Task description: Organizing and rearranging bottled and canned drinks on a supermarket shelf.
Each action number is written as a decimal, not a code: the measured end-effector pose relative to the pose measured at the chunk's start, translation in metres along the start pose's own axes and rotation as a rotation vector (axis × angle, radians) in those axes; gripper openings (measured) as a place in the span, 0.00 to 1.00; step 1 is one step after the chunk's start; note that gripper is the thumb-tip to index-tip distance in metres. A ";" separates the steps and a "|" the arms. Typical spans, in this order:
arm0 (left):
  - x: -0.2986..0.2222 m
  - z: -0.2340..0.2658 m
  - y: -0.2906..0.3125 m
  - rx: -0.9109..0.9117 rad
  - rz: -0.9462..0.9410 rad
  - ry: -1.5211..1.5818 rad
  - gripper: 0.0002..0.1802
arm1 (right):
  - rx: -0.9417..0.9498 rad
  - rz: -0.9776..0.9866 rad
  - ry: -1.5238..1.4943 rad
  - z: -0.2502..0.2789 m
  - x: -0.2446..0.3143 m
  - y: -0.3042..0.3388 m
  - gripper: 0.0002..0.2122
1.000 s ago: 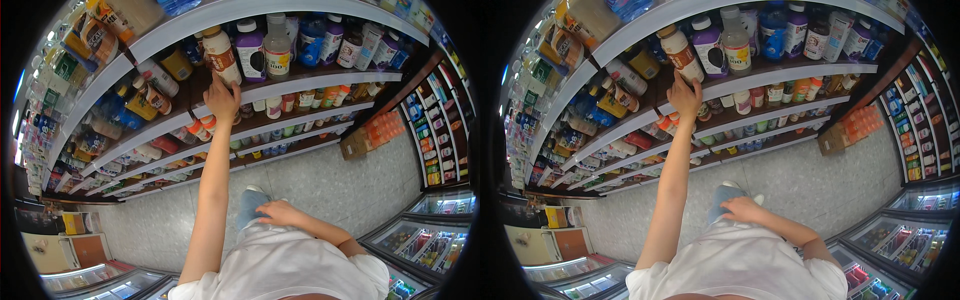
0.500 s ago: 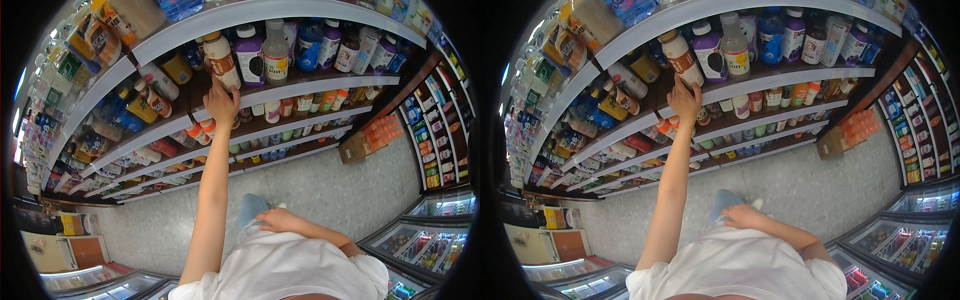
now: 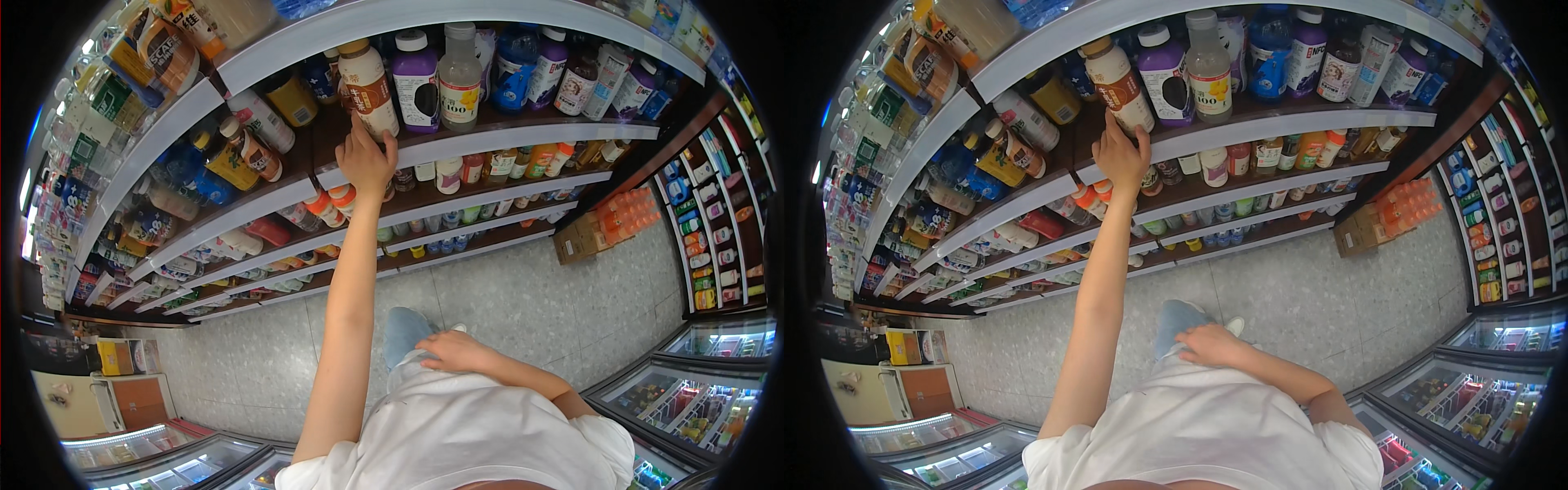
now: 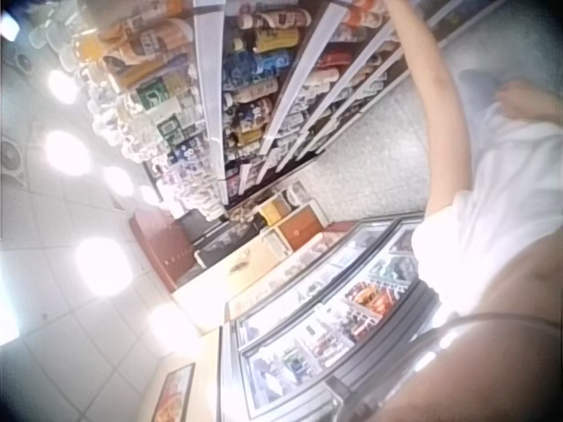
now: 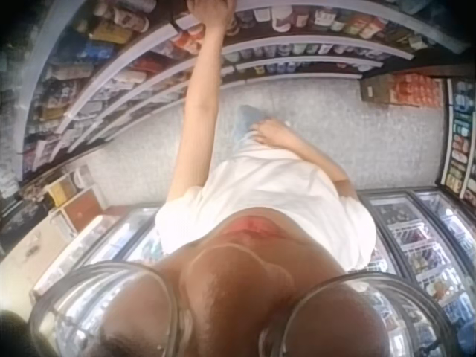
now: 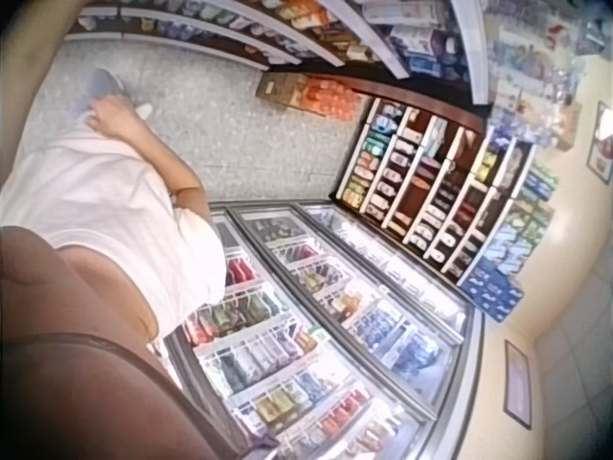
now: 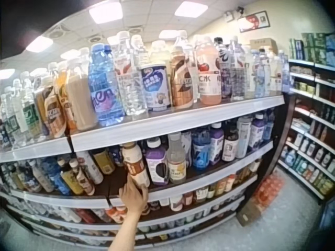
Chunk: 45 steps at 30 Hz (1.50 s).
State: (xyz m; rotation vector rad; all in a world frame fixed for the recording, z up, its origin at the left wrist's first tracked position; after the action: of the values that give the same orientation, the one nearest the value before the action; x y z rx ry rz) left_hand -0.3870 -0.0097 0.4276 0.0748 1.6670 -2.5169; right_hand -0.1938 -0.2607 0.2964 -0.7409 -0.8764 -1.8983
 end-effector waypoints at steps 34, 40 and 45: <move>0.001 0.000 0.003 -0.008 -0.018 0.012 0.34 | 0.052 -0.126 -0.003 -0.002 0.014 0.008 0.21; 0.001 -0.002 0.003 0.007 -0.024 0.001 0.34 | -0.053 -0.103 -0.071 -0.016 0.014 0.012 0.19; 0.002 -0.002 0.002 -0.002 -0.020 0.009 0.34 | 0.025 -0.131 -0.065 -0.023 0.017 0.016 0.21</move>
State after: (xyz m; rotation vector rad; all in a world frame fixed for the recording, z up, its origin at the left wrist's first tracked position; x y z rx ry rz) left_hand -0.3889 -0.0087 0.4251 0.0692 1.6816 -2.5329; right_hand -0.1902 -0.2925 0.3006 -0.7493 -1.0086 -1.9840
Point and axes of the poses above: each hand's wrist, its own y-axis away from the middle knuckle, its own z-axis out of the back of the hand, x = y × z, the point moved 5 cm from there along -y, towards the middle knuckle, and after that the axes turned 5 degrees about -y, right-handed, at the moved point
